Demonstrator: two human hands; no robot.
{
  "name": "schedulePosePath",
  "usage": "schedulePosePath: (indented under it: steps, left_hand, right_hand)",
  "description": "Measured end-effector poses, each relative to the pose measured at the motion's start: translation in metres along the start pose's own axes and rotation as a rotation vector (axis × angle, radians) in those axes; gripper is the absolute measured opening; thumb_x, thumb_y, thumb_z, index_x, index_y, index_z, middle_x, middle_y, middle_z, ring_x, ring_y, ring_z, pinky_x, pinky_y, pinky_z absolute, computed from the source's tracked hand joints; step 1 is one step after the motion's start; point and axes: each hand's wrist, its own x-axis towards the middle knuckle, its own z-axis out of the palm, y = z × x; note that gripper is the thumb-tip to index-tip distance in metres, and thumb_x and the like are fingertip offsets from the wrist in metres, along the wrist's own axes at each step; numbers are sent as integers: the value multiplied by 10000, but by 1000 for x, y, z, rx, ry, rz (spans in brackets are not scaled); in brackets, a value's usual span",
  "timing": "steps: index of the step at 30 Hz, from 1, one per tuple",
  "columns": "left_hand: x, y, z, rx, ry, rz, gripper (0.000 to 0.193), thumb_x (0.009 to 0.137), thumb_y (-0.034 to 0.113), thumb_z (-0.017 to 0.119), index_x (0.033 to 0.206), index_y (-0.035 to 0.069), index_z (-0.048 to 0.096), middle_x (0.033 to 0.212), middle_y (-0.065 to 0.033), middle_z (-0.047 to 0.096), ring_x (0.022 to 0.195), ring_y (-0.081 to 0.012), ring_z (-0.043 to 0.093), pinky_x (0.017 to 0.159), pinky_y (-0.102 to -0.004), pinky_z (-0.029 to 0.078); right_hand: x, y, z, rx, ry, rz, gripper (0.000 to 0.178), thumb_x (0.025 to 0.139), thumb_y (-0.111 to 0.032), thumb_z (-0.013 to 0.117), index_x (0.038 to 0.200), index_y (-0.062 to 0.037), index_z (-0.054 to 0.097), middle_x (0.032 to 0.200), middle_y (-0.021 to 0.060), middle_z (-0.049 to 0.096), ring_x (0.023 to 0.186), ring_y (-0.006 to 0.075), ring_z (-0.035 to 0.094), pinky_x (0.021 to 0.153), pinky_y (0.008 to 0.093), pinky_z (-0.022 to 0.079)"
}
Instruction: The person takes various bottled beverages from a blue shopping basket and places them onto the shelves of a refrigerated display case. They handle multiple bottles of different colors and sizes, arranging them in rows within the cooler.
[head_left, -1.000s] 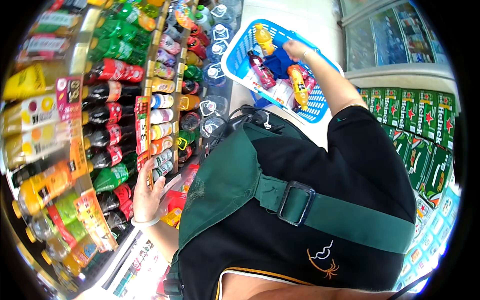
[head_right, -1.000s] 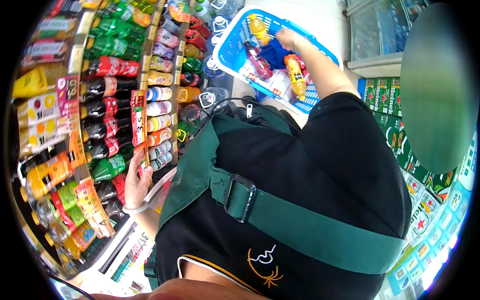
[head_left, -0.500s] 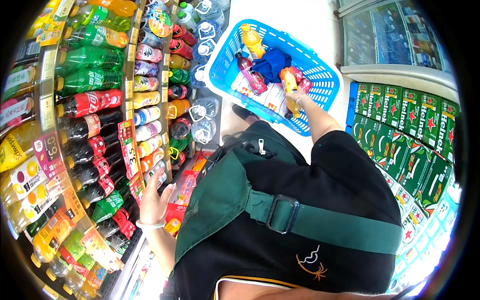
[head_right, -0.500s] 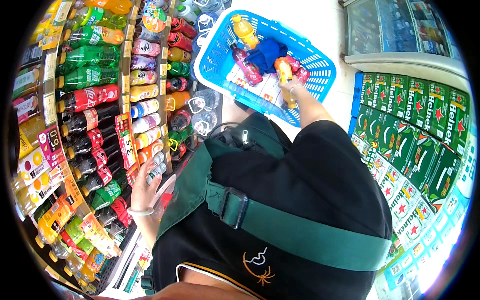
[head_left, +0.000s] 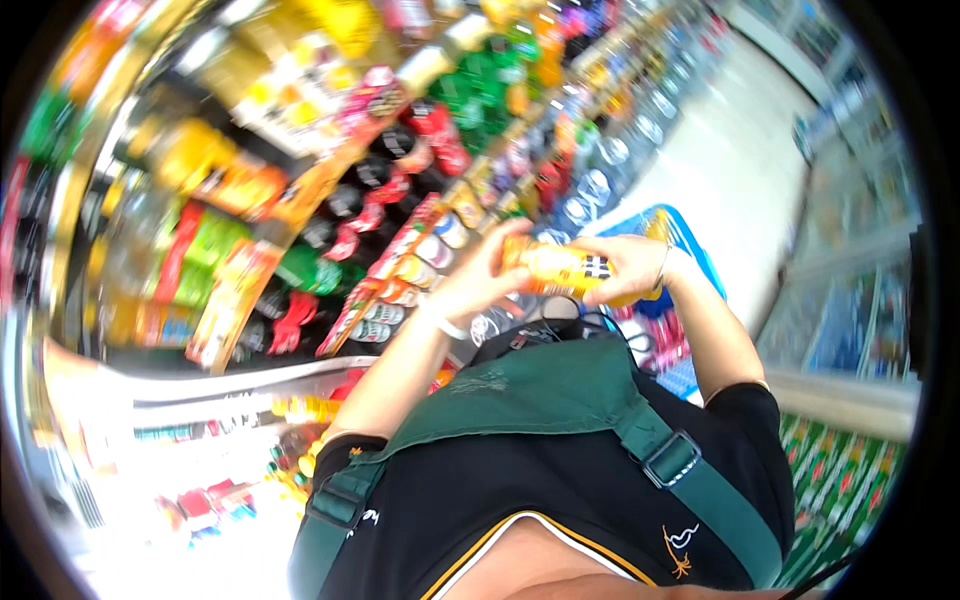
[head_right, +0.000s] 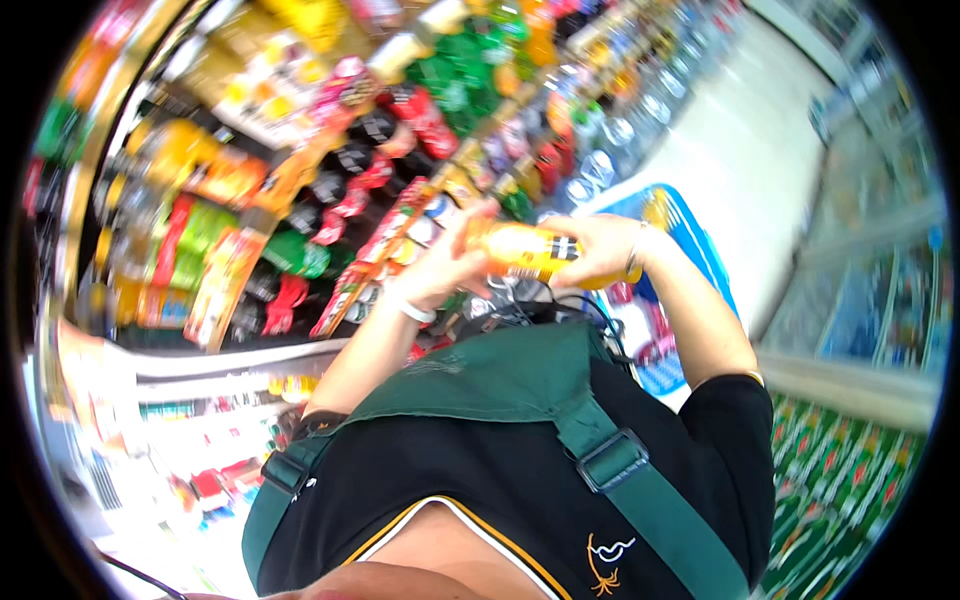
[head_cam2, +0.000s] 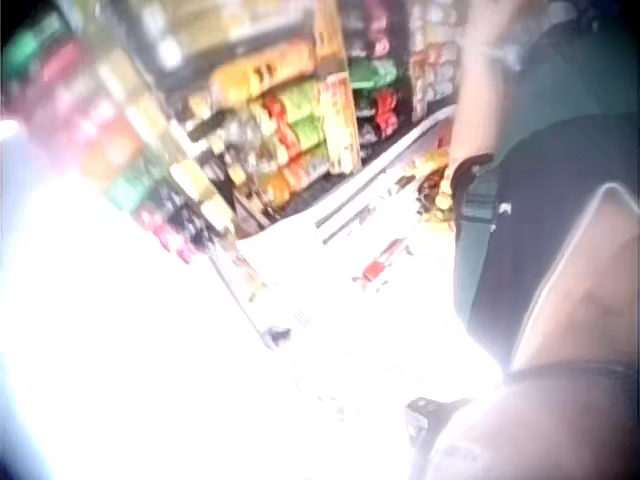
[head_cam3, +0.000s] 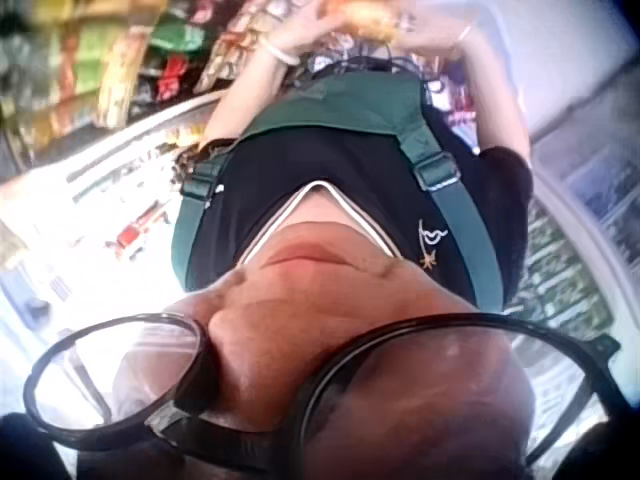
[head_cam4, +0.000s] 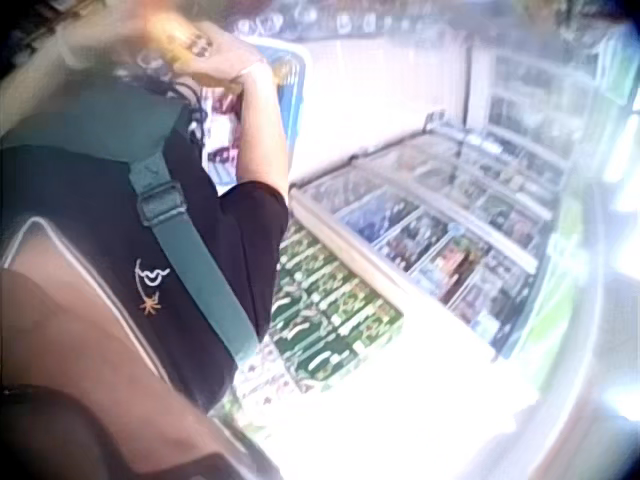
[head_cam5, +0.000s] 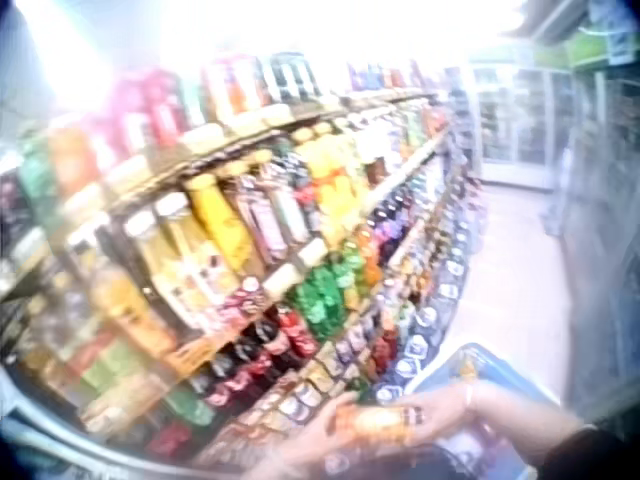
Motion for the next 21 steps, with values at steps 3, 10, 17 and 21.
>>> schedulePosePath:
  steps: [3,10,17,21]
  left_hand:
    - [-32,9,-16,-239,169,135,466,787,193,639,1163,103,378,1046,-99,525,801,-178,579,517,-240,497]
    - [-115,26,-44,-495,411,649,496,809,311,597,1216,162,358,1198,-73,463,1061,-254,502,747,-355,503]
    - [-149,61,-49,49,577,754,485,797,288,626,1175,81,405,1148,-59,467,1100,-184,432,928,-335,356]
    - [-171,141,-70,921,1053,858,411,798,186,608,1148,19,473,1128,-88,517,1068,-190,470,944,-315,351]
  right_hand:
    - [31,-69,-25,-242,-95,-2,654,666,-413,679,1176,-81,441,962,136,594,886,251,585,756,338,450]
    - [56,-142,-59,171,172,-339,296,864,-275,532,1072,-74,467,698,0,531,550,54,495,490,197,412]
    - [84,-253,-73,17,438,-795,207,852,-284,554,937,-95,540,668,-39,480,533,30,433,436,183,344]
    - [93,-283,-102,-385,558,-999,258,858,-336,525,977,-110,554,678,-35,489,600,37,459,478,200,377]
